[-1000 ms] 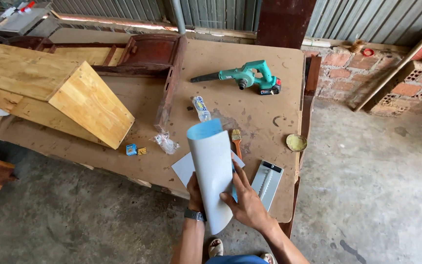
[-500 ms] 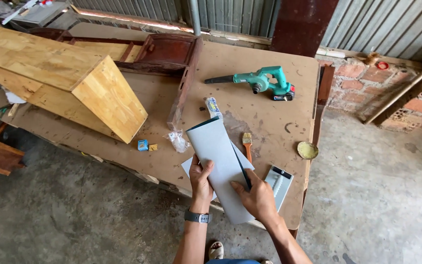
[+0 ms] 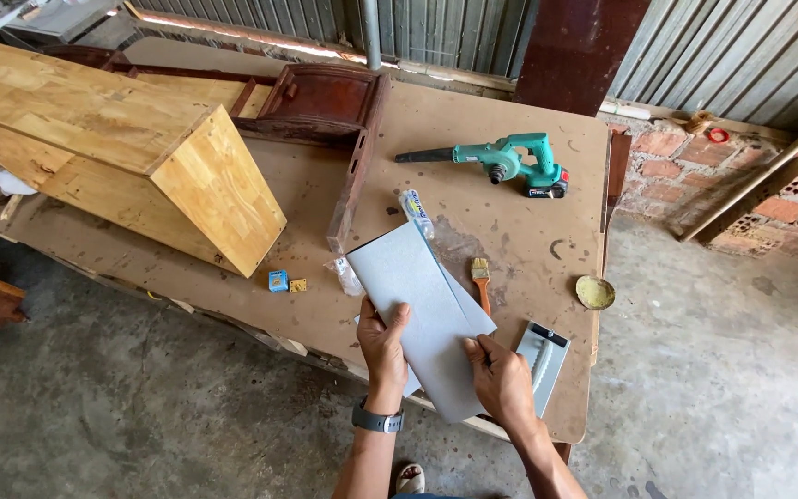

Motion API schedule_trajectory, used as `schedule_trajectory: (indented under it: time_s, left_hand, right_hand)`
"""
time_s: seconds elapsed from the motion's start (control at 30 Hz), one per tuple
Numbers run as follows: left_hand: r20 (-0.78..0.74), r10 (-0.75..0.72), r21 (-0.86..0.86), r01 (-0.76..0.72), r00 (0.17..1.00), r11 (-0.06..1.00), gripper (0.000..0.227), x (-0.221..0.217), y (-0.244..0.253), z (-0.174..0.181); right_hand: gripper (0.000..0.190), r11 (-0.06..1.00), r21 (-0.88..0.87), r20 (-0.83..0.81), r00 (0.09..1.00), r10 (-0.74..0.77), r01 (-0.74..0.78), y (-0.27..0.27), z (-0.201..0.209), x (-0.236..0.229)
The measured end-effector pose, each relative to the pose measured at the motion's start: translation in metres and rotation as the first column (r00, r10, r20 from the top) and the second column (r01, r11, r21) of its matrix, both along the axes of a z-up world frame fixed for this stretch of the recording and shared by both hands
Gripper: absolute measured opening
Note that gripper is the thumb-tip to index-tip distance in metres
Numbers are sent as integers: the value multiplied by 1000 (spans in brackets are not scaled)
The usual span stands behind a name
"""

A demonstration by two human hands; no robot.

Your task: Preparing a manual sanding block by folding and attaching a sheet of sandpaper to the tool.

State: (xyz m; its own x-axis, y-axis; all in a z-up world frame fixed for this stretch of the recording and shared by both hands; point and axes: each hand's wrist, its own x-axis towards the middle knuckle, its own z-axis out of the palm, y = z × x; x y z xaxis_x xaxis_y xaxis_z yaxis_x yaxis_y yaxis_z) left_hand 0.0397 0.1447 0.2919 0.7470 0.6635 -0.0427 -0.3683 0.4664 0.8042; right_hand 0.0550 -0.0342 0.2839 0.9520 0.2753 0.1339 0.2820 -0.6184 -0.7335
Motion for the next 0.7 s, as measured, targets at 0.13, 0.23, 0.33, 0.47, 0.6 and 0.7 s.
schedule_trajectory:
  time_s: [0.13,0.23,0.33,0.47,0.6,0.7]
  left_hand:
    - [-18,-12,-5,12,1000,1000,62,-1,8,11]
    - [-9,-69,-20,69,998,997,62,4,19,10]
    - [41,-155,4,155,987,988,95,11,42,17]
    - [117,-158,103,146,981,984,72,25,65,16]
    - [57,-27,18,26,998,999,40,26,59,4]
    - [126,-42,31,38,991,999,49,18,53,3]
  right_hand:
    - [38,1000,13,-89,996,-9,10,8,6,-2]
    - [41,1000,19,-66,998,-2,3,10,5,0]
    - [41,1000,20,-20,999,25,-24,7,5,3]
    - [38,999,-2,-30,999,35,-35,-1,9,5]
    - [38,999,4,-5,999,51,-51,-11,-1,4]
    - [36,999,-19,-93,995,33,-35,-20,1,6]
